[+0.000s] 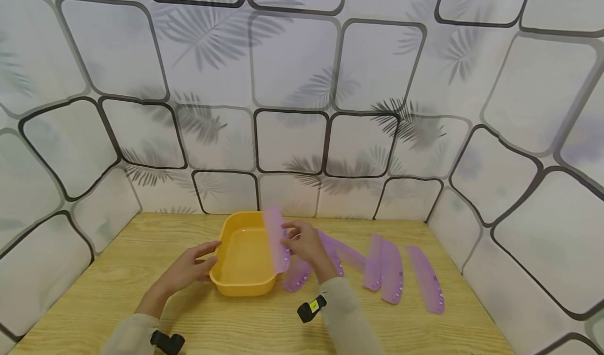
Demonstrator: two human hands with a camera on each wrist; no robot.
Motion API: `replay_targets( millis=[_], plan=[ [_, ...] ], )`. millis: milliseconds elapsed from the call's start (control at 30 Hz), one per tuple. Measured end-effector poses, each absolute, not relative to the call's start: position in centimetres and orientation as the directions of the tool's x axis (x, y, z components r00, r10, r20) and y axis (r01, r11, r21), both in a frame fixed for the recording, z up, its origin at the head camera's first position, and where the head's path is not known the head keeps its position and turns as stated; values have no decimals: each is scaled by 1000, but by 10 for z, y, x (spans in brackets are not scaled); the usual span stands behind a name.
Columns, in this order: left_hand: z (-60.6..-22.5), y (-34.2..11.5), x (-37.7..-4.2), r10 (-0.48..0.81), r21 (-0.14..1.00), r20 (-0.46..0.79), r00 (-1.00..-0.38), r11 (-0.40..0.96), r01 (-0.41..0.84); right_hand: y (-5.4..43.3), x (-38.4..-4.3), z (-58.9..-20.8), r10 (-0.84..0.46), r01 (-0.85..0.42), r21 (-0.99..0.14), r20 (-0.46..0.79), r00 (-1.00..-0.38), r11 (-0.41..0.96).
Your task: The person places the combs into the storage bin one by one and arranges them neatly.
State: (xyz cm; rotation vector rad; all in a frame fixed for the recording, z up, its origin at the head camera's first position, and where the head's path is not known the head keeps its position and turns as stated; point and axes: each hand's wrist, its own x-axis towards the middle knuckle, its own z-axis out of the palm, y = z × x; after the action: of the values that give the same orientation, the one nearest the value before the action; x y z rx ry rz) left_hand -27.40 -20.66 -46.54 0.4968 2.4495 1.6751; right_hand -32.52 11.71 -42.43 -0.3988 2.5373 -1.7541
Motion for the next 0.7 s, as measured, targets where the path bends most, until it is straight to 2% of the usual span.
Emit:
replay_targets(
  millis=[533, 700],
  plan=[
    [-464, -205, -271, 335, 929, 71, -939, 321, 185, 92, -327, -429, -257, -205, -918, 119, -959, 340],
    [-463, -204, -271, 335, 930, 71, -940, 319, 184, 85, -327, -429, -255, -202, -898, 105, -961, 390]
  ],
)
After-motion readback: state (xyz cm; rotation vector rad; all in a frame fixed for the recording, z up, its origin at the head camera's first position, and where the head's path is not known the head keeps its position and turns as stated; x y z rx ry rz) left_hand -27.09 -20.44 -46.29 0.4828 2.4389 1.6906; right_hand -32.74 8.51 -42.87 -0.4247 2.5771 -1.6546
